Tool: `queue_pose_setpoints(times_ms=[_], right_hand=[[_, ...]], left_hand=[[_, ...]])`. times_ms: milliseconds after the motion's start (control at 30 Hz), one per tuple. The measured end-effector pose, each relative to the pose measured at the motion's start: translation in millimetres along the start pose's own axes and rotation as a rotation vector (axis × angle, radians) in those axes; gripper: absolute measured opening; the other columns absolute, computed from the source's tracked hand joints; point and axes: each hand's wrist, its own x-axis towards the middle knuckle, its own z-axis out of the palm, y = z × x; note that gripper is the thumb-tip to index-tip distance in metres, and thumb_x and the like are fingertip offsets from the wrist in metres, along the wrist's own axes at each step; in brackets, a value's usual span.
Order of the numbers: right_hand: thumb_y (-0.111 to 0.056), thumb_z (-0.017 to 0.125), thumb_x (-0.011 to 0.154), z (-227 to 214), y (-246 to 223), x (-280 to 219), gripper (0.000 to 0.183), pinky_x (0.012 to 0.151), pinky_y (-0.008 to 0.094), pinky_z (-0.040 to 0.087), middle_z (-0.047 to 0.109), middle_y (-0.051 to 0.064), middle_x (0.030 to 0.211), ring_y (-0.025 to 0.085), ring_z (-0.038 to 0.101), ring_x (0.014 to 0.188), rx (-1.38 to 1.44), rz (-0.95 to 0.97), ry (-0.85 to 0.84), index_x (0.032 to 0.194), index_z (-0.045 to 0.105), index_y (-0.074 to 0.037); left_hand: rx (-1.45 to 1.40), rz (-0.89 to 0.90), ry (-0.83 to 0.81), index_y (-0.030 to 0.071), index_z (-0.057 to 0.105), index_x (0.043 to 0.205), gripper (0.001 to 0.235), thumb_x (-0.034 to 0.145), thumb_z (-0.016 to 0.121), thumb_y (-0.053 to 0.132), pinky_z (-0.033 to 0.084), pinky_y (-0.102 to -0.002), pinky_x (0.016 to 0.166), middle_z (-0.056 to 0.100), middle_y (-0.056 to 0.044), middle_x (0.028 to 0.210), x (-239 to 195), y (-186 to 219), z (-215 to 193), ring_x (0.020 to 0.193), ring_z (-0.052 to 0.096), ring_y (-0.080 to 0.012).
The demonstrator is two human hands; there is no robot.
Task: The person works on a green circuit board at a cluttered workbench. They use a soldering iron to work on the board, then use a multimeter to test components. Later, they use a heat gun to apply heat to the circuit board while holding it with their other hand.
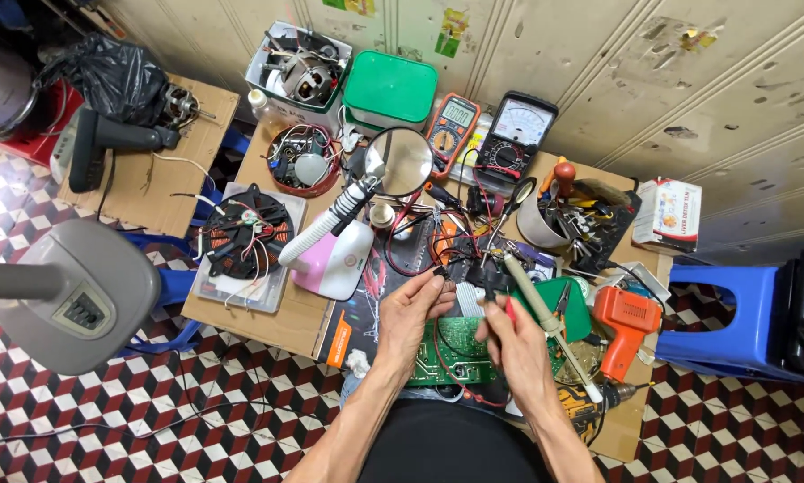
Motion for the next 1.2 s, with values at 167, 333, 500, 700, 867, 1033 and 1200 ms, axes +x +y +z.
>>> queue_pose_setpoints(times_ms=[167,333,500,700,867,1033,1200], right_hand=[[-0.028,0.054,0.100,-1,24,0,0.027,0.044,0.023,0.037,0.067,0.004,0.073,0.008,0.051,0.050,-0.170,0.034,-0.058,0.106,0.065,-0.004],[-0.027,0.054,0.103,1,40,5,0.028,0.049,0.022,0.044,0.072,0.007,0.078,0.008,0.061,0.056,-0.105,-0.034,-0.166,0.104,0.064,-0.001],[-0.027,0.055,0.100,8,22,-2,0.030,0.042,0.025,0.034,0.061,0.004,0.073,0.009,0.048,0.047,0.103,0.102,-0.142,0.108,0.063,0.000],[-0.045,0.043,0.100,1,28,3,0.055,0.046,0.021,0.036,0.058,0.001,0.072,0.007,0.046,0.056,0.332,0.201,-0.128,0.121,0.068,0.000],[-0.031,0.060,0.100,6,42,7,0.033,0.052,0.021,0.039,0.058,0.000,0.078,0.007,0.049,0.064,0.296,0.136,-0.090,0.112,0.063,0.000],[-0.029,0.065,0.100,16,45,10,0.027,0.055,0.021,0.043,0.063,0.001,0.079,0.007,0.053,0.065,0.261,0.072,-0.040,0.104,0.062,-0.002],[-0.023,0.065,0.098,19,49,15,0.021,0.053,0.021,0.043,0.066,0.002,0.077,0.007,0.054,0.062,0.159,0.080,-0.010,0.104,0.069,-0.003]], left_hand=[[-0.028,-0.030,0.014,-0.002,0.068,0.128,0.040,0.094,0.071,0.019,0.061,-0.026,0.079,0.077,-0.013,0.105,-3,-2,1,0.090,0.075,-0.0165],[0.022,-0.043,0.045,0.000,0.068,0.131,0.043,0.093,0.070,0.022,0.061,-0.026,0.079,0.078,-0.013,0.108,-8,-4,-3,0.091,0.075,-0.0170],[-0.028,-0.043,0.030,0.000,0.069,0.130,0.042,0.094,0.070,0.021,0.062,-0.027,0.081,0.077,-0.015,0.109,-8,-4,-5,0.092,0.075,-0.0179],[-0.059,-0.052,0.013,-0.002,0.068,0.131,0.042,0.094,0.070,0.019,0.061,-0.025,0.083,0.077,-0.015,0.110,-12,-5,-4,0.095,0.074,-0.0171],[-0.050,-0.062,0.015,-0.002,0.065,0.131,0.042,0.093,0.070,0.015,0.061,-0.025,0.082,0.077,-0.013,0.109,-15,-13,0,0.094,0.074,-0.0162],[-0.104,-0.098,0.011,-0.003,0.067,0.124,0.036,0.092,0.071,0.011,0.060,-0.024,0.081,0.077,-0.012,0.105,-21,-15,7,0.090,0.073,-0.0145],[-0.166,-0.145,0.080,0.000,0.066,0.117,0.029,0.091,0.072,0.011,0.057,-0.024,0.083,0.077,-0.010,0.106,-23,-10,9,0.089,0.070,-0.0124]])
